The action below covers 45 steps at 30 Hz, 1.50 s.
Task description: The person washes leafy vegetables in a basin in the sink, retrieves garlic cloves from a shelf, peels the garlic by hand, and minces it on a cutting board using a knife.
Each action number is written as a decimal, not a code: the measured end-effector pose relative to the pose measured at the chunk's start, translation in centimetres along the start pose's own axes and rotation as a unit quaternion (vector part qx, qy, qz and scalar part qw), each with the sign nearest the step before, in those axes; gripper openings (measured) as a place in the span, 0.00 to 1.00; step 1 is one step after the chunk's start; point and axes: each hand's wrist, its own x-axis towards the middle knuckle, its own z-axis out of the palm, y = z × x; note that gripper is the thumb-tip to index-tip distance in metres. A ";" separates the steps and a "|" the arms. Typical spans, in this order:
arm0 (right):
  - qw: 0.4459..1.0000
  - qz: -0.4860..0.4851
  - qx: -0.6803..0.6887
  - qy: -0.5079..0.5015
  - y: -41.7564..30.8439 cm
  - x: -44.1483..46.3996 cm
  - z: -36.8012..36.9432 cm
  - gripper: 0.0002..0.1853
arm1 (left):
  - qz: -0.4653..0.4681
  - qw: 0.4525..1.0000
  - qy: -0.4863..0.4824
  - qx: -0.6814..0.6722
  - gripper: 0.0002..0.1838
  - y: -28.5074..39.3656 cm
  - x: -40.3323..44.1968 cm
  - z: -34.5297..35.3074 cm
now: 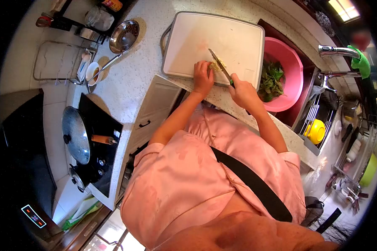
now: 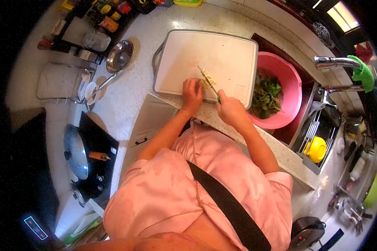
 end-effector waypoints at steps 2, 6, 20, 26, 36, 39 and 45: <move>1.000 -0.012 0.004 0.002 0.0 0.2 0.1 0.11 | -0.005 1.000 0.001 0.023 0.10 0.1 0.3 0.0; 0.999 -0.032 0.006 0.022 0.7 0.7 0.6 0.14 | -0.040 0.999 -0.010 0.008 0.09 -0.5 0.4 0.3; 1.000 -0.018 -0.002 -0.021 0.2 0.7 -0.1 0.13 | -0.061 0.997 -0.048 0.000 0.15 -0.1 0.1 -1.4; 0.999 -0.027 -0.003 -0.039 0.6 1.1 0.3 0.13 | -0.067 0.996 -0.059 0.013 0.13 -0.8 0.4 -1.3; 0.999 -0.030 0.006 -0.017 -0.1 0.2 0.5 0.13 | -0.048 0.996 -0.055 -0.057 0.13 -0.7 0.1 -2.4; 0.999 -0.050 0.019 -0.009 0.2 0.4 1.2 0.13 | -0.020 0.997 -0.065 -0.045 0.12 -1.1 0.2 -2.3; 0.999 -0.047 0.007 0.011 0.1 0.5 0.9 0.14 | -0.040 0.996 -0.072 -0.022 0.08 -1.0 0.4 -1.9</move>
